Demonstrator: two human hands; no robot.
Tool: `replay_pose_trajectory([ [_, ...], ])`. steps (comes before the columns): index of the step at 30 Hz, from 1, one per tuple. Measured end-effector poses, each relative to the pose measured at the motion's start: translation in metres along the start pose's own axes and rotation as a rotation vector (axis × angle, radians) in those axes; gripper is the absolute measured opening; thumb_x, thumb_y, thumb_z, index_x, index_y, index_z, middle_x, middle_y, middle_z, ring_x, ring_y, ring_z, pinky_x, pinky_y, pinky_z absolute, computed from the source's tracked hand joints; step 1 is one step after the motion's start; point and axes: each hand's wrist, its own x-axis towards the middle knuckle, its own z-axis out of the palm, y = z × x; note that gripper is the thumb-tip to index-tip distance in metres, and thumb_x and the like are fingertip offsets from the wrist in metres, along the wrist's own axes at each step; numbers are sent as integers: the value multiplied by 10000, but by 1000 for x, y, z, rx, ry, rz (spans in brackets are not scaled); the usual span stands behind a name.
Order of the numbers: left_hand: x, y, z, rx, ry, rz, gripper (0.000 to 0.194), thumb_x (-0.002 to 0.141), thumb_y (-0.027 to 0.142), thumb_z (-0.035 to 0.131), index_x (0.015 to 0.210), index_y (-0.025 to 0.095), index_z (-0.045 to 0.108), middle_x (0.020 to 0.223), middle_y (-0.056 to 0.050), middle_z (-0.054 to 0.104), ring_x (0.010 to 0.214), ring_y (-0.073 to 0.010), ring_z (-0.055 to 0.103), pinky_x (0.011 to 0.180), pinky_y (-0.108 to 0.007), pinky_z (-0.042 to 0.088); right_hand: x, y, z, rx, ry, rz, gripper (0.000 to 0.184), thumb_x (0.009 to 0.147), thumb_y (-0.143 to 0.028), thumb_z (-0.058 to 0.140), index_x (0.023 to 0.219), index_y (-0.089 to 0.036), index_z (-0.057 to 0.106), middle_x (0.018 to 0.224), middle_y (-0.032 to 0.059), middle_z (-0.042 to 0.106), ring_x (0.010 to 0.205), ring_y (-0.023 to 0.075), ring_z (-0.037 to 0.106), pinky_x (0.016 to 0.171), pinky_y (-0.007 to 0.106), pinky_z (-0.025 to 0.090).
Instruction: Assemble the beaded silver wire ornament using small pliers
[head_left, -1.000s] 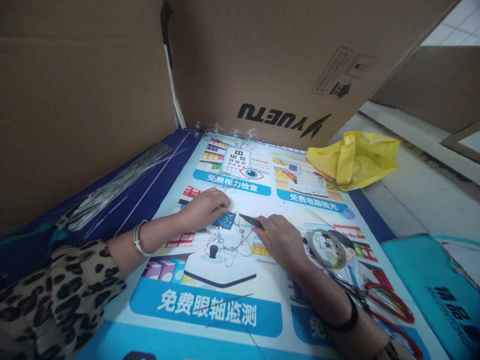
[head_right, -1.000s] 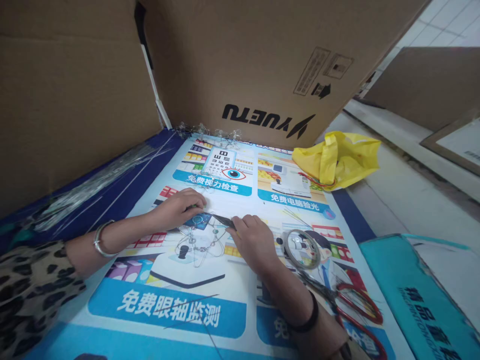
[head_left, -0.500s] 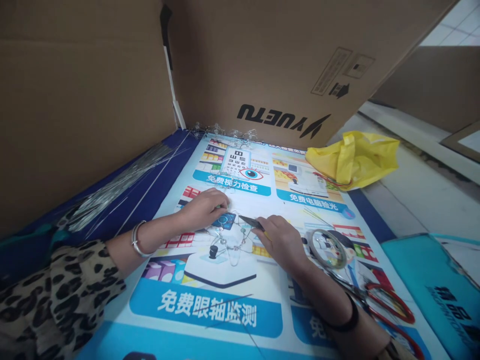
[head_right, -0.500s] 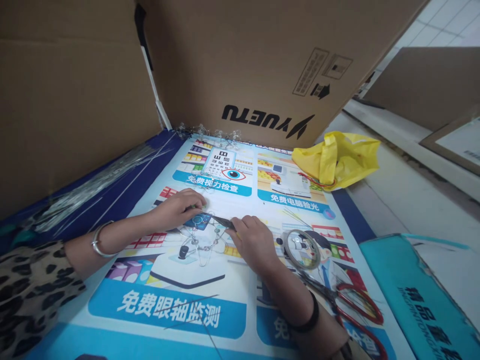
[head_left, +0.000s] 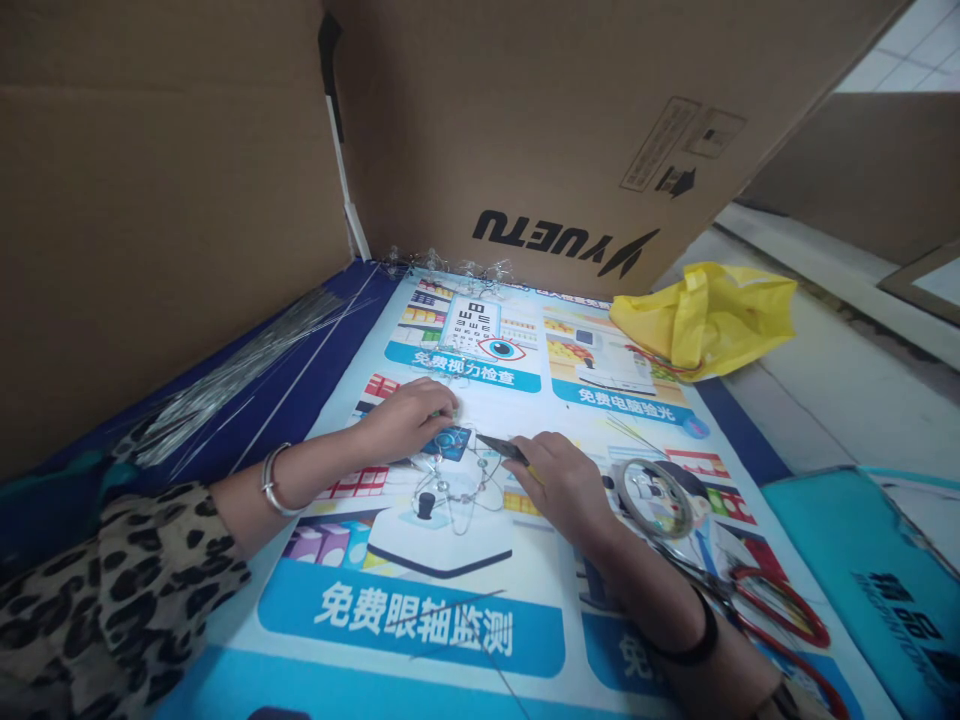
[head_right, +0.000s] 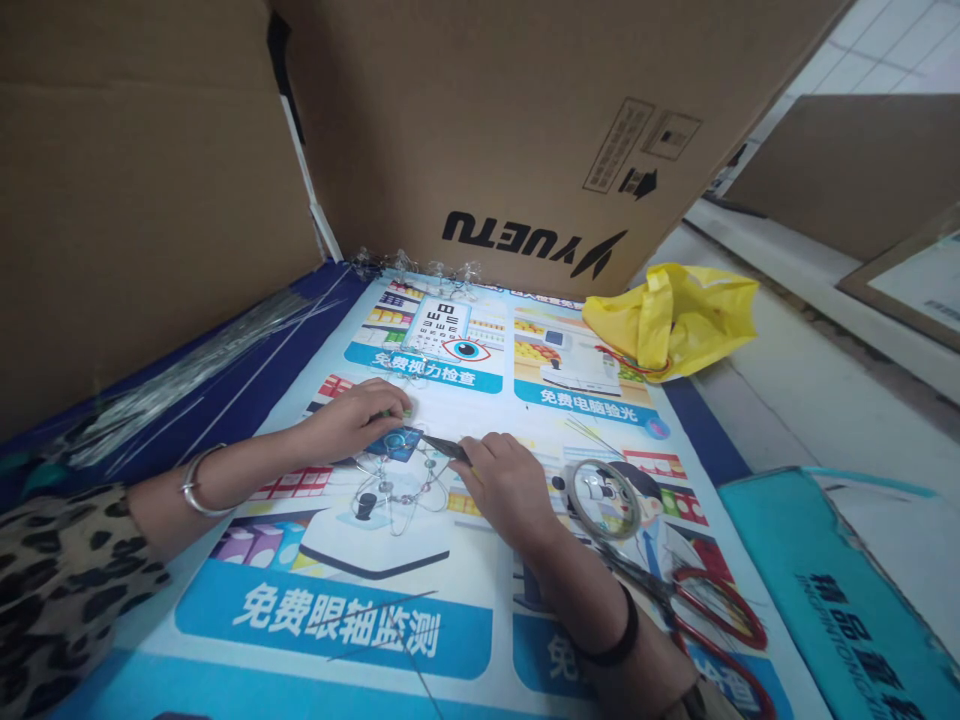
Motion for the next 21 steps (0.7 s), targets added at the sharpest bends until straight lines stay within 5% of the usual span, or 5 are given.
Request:
replay_pose_trajectory([
  [21, 0, 3, -2, -4, 2, 19, 110, 848, 174, 464, 757, 172, 524, 947, -54, 611, 925, -188, 531, 850, -354, 408, 0, 0, -1, -15, -45, -2, 279, 873, -400, 452, 977, -188, 600, 814, 59, 608, 795, 168, 532, 696, 261, 383],
])
